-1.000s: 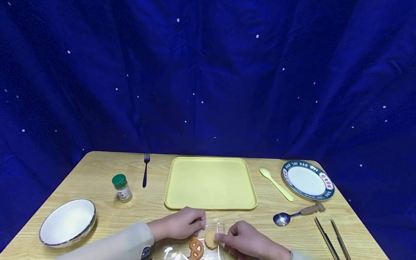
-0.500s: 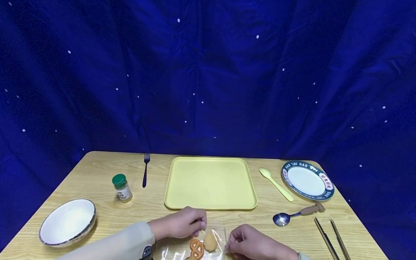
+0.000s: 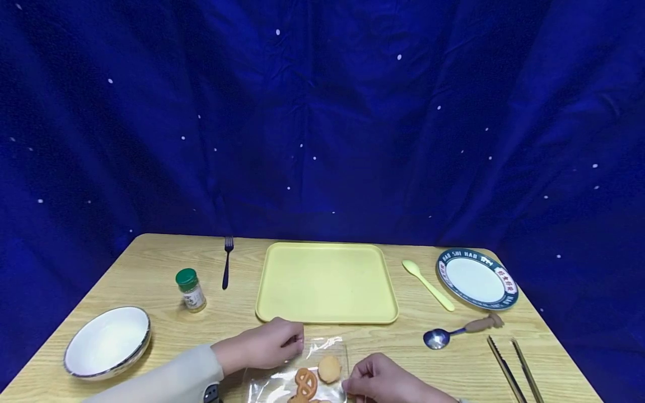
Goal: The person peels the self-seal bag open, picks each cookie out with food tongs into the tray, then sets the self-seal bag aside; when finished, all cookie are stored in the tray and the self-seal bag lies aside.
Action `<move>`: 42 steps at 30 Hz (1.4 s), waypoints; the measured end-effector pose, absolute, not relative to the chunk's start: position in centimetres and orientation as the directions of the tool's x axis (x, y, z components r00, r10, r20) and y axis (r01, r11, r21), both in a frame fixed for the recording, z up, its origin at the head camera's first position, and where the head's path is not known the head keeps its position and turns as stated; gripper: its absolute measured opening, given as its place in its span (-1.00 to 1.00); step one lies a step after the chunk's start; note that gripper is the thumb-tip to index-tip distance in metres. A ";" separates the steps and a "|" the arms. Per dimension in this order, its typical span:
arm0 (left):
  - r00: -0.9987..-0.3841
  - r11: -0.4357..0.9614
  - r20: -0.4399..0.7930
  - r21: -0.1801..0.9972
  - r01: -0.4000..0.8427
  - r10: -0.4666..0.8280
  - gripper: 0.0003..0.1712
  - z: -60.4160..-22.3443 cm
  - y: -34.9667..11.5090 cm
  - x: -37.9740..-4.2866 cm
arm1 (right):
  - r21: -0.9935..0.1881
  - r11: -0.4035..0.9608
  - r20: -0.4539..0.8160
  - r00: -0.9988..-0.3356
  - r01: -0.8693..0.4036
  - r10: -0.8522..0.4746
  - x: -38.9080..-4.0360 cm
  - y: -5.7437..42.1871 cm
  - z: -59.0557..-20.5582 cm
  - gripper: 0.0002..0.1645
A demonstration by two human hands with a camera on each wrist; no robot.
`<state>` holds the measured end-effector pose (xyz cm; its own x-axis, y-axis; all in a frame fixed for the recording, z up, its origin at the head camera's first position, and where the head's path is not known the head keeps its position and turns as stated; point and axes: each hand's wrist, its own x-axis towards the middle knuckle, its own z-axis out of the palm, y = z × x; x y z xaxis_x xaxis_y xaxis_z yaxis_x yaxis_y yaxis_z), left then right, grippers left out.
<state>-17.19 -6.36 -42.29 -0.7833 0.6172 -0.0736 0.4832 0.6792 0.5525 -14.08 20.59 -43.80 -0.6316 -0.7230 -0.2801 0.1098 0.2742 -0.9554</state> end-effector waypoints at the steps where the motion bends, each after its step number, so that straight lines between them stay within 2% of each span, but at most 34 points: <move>1: -0.780 0.674 -0.064 0.551 0.493 0.623 -0.73 -42.4 -6.5 -17.2 | -0.957 0.268 -0.277 -0.622 0.111 -0.732 -14.1 20.7 -43.9 -0.43; 7: -0.755 0.629 -0.007 0.559 0.540 0.656 -0.75 -42.8 -7.4 -17.2 | -0.964 0.255 -0.257 -0.535 0.079 -0.805 -14.6 22.1 -44.1 -0.52; 10: -0.746 0.614 -0.006 0.572 0.544 0.666 -0.75 -42.8 -7.6 -17.3 | -0.959 0.264 -0.279 -0.523 0.104 -0.805 -14.7 22.4 -43.9 -0.55; 16: -0.766 0.643 -0.030 0.565 0.517 0.642 -0.77 -42.5 -8.1 -17.6 | -0.946 0.274 -0.323 -0.596 0.174 -0.735 -14.2 21.9 -43.6 -0.42; 19: -0.787 0.662 -0.060 0.583 0.471 0.614 -0.75 -42.3 -8.8 -17.6 | -0.932 0.322 -0.352 -0.626 0.166 -0.696 -13.7 21.5 -43.7 -0.36; 23: -0.797 0.666 -0.085 0.605 0.436 0.599 -0.74 -42.0 -9.7 -17.4 | -0.914 0.394 -0.345 -0.690 0.094 -0.636 -13.5 21.1 -44.0 -0.33; 26: -0.785 0.652 -0.084 0.614 0.444 0.614 -0.77 -41.8 -9.9 -17.3 | -0.924 0.381 -0.286 -0.709 0.026 -0.645 -13.6 21.0 -44.1 -0.38; 29: -0.779 0.641 -0.077 0.621 0.451 0.622 -0.79 -41.8 -10.0 -17.3 | -0.948 0.317 -0.238 -0.666 0.002 -0.707 -13.7 21.1 -44.1 -0.45; 38: -0.778 0.650 -0.025 0.567 0.507 0.628 -0.79 -42.3 -9.9 -17.8 | -0.971 0.219 -0.235 -0.486 0.091 -0.842 -13.8 22.0 -43.9 -0.53; 42: -0.772 0.649 -0.009 0.547 0.528 0.636 -0.78 -42.6 -9.7 -18.0 | -0.973 0.222 -0.225 -0.498 0.067 -0.838 -13.5 22.3 -43.9 -0.53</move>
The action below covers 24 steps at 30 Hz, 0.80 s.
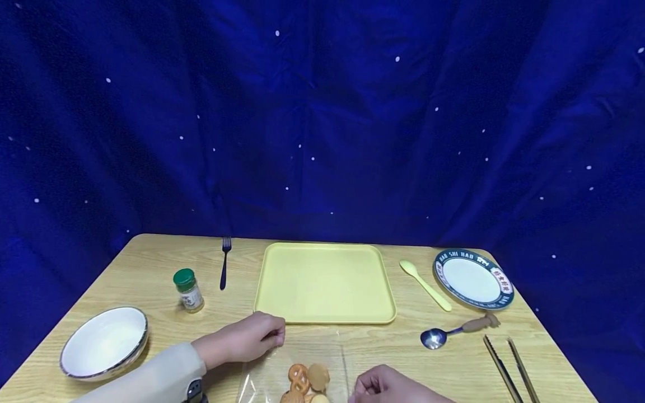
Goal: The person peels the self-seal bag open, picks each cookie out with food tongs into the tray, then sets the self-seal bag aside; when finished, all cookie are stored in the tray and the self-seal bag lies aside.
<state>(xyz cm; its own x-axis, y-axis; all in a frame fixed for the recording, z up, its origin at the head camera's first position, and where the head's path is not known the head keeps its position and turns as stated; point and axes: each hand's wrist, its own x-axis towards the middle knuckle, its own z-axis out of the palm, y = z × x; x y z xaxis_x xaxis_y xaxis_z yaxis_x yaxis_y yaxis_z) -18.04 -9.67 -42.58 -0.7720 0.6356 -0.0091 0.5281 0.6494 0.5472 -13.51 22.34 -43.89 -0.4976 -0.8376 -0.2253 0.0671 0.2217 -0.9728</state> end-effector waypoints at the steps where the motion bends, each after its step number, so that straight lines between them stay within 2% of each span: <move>1: -0.773 0.653 -0.004 0.539 0.532 0.634 -0.78 -42.6 -9.6 -18.1 | -0.969 0.232 -0.240 -0.513 0.082 -0.824 -13.5 22.3 -43.9 -0.50; 7: -0.781 0.674 -0.024 0.521 0.523 0.624 -0.77 -42.7 -9.5 -18.1 | -0.932 0.315 -0.356 -0.611 0.178 -0.707 -12.9 22.1 -44.0 -0.40; 11: -0.782 0.681 -0.029 0.513 0.523 0.622 -0.77 -42.7 -9.4 -18.0 | -0.948 0.305 -0.291 -0.628 0.089 -0.722 -12.8 22.0 -44.4 -0.45; 17: -0.782 0.687 -0.024 0.494 0.532 0.623 -0.78 -42.6 -9.3 -18.0 | -0.978 0.208 -0.161 -0.552 -0.022 -0.818 -13.3 22.1 -44.9 -0.61; 21: -0.779 0.689 -0.008 0.473 0.549 0.627 -0.78 -42.6 -9.3 -17.9 | -0.971 0.239 -0.219 -0.467 0.016 -0.857 -13.5 22.7 -45.0 -0.60; 24: -0.778 0.693 -0.007 0.460 0.555 0.628 -0.78 -42.7 -9.2 -17.9 | -0.960 0.276 -0.264 -0.432 0.034 -0.863 -13.5 22.9 -45.1 -0.57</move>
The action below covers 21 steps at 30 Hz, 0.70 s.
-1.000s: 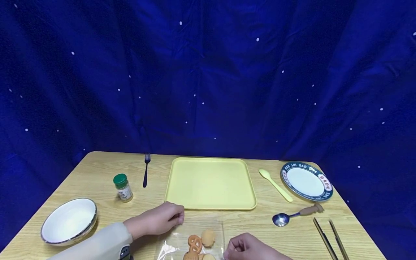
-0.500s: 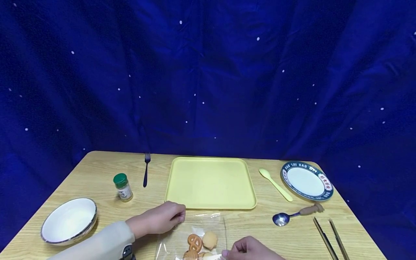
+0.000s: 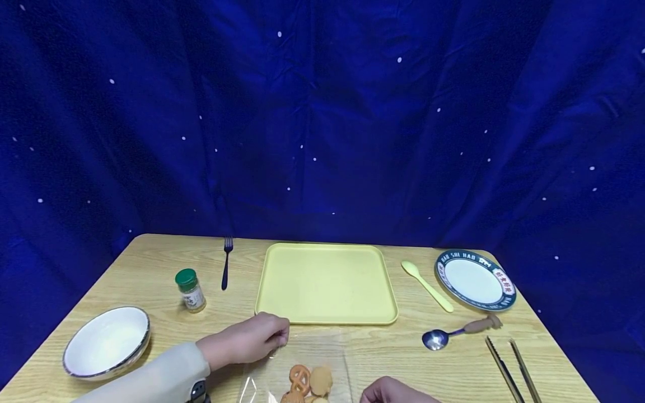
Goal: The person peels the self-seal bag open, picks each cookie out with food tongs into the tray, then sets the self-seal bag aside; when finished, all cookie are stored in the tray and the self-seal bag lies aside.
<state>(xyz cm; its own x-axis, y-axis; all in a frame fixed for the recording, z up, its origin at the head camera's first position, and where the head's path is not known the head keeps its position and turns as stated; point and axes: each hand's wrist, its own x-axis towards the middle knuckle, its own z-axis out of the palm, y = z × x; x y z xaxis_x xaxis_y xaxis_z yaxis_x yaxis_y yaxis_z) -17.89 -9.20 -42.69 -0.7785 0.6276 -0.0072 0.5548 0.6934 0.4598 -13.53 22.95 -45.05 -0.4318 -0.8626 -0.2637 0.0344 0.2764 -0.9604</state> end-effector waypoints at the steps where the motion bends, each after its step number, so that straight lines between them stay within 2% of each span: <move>1: -0.779 0.696 -0.011 0.458 0.554 0.627 -0.78 -42.7 -9.2 -17.8 | -0.962 0.272 -0.260 -0.430 0.034 -0.865 -13.5 23.0 -45.1 -0.56; 4: -0.782 0.705 -0.022 0.449 0.549 0.623 -0.78 -42.7 -9.1 -17.8 | -0.966 0.258 -0.245 -0.443 0.033 -0.862 -13.5 23.2 -45.2 -0.55; 7: -0.786 0.714 -0.033 0.443 0.542 0.618 -0.78 -42.7 -9.0 -17.7 | -0.974 0.224 -0.208 -0.486 0.025 -0.849 -13.5 23.4 -45.1 -0.58; 12: -0.798 0.741 -0.025 0.390 0.547 0.603 -0.84 -42.5 -9.2 -17.2 | -0.965 0.249 -0.144 -0.634 -0.078 -0.760 -13.7 23.2 -44.2 -0.69; 16: -0.816 0.782 0.059 0.256 0.569 0.574 -0.93 -41.8 -9.8 -16.4 | -0.932 0.345 -0.160 -0.725 -0.113 -0.670 -13.8 22.3 -43.5 -0.68; 19: -0.817 0.797 0.143 0.180 0.576 0.558 -0.90 -41.2 -10.4 -15.9 | -0.913 0.401 -0.210 -0.751 -0.079 -0.626 -13.8 21.6 -43.4 -0.61; 21: -0.811 0.795 0.171 0.170 0.583 0.559 -0.91 -40.9 -10.9 -15.7 | -0.909 0.414 -0.238 -0.762 -0.044 -0.603 -13.8 21.1 -43.4 -0.58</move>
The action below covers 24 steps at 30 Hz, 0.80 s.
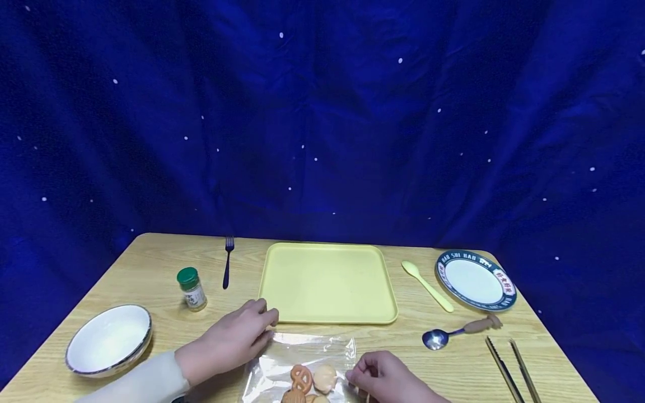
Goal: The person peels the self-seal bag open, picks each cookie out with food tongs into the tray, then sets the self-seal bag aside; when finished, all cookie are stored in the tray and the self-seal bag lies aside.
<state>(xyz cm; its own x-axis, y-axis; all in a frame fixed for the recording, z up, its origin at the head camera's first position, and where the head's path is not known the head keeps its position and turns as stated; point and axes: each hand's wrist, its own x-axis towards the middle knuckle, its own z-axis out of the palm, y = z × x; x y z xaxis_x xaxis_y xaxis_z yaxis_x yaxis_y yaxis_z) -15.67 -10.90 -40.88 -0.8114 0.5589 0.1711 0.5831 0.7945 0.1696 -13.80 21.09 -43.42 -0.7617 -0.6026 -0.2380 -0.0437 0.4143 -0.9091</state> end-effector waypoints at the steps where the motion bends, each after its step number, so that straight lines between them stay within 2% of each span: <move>1: -0.808 0.789 0.172 0.176 0.589 0.564 -0.92 -40.7 -11.1 -15.5 | -0.909 0.417 -0.253 -0.763 -0.024 -0.595 -13.8 20.9 -43.5 -0.56; 5: -0.789 0.750 0.119 0.254 0.611 0.603 -0.93 -40.5 -12.0 -14.9 | -0.920 0.389 -0.280 -0.755 0.035 -0.593 -13.9 20.5 -43.5 -0.56; 11: -0.760 0.706 0.085 0.314 0.635 0.645 -0.72 -41.0 -12.6 -13.8 | -0.945 0.322 -0.261 -0.728 0.059 -0.634 -14.0 20.5 -43.3 -0.60; 17: -0.708 0.671 0.141 0.236 0.703 0.692 -0.51 -41.7 -12.5 -12.9 | -0.982 0.179 -0.172 -0.688 0.061 -0.706 -14.0 20.4 -43.0 -0.61; 24: -0.661 0.641 0.175 0.165 0.750 0.729 -0.66 -43.0 -12.4 -12.9 | -0.990 0.122 -0.141 -0.671 0.075 -0.728 -13.7 20.2 -42.5 -0.59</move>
